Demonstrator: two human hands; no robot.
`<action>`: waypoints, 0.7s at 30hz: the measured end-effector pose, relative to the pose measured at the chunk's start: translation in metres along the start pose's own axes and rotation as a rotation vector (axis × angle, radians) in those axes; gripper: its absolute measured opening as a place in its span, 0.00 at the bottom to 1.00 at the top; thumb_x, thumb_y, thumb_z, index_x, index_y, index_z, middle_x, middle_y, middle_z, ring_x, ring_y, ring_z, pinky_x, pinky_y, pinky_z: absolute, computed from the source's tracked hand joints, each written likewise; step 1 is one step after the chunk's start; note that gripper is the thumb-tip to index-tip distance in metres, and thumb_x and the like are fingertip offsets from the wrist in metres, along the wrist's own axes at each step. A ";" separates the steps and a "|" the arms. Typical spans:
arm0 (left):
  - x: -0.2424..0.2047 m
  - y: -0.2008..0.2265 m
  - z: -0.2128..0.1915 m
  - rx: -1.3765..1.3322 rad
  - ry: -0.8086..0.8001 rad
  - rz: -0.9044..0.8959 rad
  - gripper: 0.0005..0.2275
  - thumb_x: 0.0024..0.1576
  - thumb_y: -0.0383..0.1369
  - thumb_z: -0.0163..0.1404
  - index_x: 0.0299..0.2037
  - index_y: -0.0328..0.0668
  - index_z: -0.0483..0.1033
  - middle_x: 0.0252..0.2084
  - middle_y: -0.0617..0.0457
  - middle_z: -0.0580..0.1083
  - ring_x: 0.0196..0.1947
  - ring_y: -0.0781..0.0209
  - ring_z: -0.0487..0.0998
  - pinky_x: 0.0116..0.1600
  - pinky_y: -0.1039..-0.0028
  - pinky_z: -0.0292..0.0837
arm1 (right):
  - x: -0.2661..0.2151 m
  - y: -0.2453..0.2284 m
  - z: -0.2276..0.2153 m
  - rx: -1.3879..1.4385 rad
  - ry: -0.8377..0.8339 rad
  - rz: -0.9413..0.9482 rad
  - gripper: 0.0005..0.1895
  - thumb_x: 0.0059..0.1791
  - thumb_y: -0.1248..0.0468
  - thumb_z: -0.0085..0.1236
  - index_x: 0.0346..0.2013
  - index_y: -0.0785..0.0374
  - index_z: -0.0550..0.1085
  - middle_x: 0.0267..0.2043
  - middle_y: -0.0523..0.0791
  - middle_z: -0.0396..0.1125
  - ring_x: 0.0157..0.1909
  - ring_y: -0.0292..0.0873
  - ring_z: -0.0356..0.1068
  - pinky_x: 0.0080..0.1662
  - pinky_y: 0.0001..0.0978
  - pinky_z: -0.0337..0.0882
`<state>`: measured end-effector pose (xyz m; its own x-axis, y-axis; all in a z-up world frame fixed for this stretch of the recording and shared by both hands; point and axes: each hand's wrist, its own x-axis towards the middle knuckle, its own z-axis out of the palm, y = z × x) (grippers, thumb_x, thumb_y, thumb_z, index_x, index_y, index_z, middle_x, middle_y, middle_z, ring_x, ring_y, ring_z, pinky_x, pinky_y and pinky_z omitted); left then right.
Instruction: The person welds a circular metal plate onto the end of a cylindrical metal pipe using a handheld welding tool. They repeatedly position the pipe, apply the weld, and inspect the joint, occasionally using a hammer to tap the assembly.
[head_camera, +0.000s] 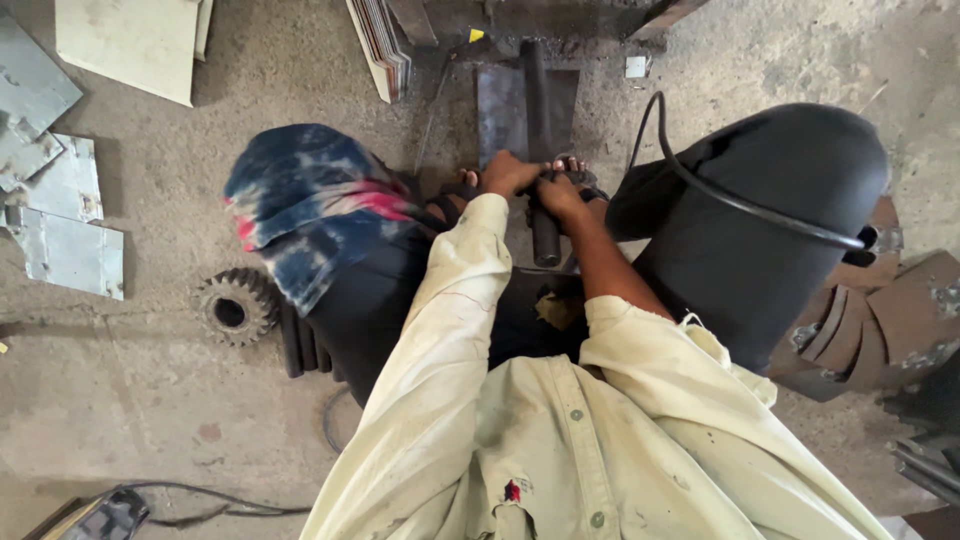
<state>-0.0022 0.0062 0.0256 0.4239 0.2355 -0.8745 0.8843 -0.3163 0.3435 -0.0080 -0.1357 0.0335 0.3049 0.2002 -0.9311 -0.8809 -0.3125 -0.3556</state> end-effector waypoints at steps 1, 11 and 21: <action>-0.006 0.006 0.000 0.019 0.021 -0.003 0.33 0.38 0.53 0.68 0.41 0.29 0.79 0.34 0.41 0.81 0.31 0.52 0.84 0.38 0.67 0.79 | 0.001 0.000 -0.002 0.001 0.006 -0.003 0.17 0.53 0.60 0.50 0.52 0.69 0.68 0.34 0.53 0.69 0.25 0.50 0.70 0.27 0.45 0.75; 0.003 0.011 0.000 0.061 0.092 -0.091 0.34 0.37 0.56 0.67 0.41 0.28 0.82 0.42 0.37 0.81 0.44 0.45 0.84 0.49 0.64 0.77 | -0.012 -0.016 0.009 0.003 0.013 -0.047 0.16 0.52 0.60 0.49 0.52 0.65 0.67 0.35 0.51 0.69 0.25 0.48 0.69 0.26 0.46 0.75; 0.001 0.035 -0.009 0.041 0.072 -0.206 0.34 0.37 0.56 0.65 0.41 0.28 0.83 0.43 0.34 0.81 0.47 0.41 0.83 0.52 0.61 0.77 | -0.013 -0.044 -0.001 -0.156 0.021 -0.080 0.16 0.52 0.59 0.48 0.44 0.70 0.74 0.31 0.53 0.70 0.23 0.49 0.71 0.25 0.43 0.73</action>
<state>0.0308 0.0039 0.0399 0.2492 0.3632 -0.8978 0.9456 -0.2913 0.1446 0.0272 -0.1257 0.0613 0.3810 0.2115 -0.9001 -0.7869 -0.4369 -0.4358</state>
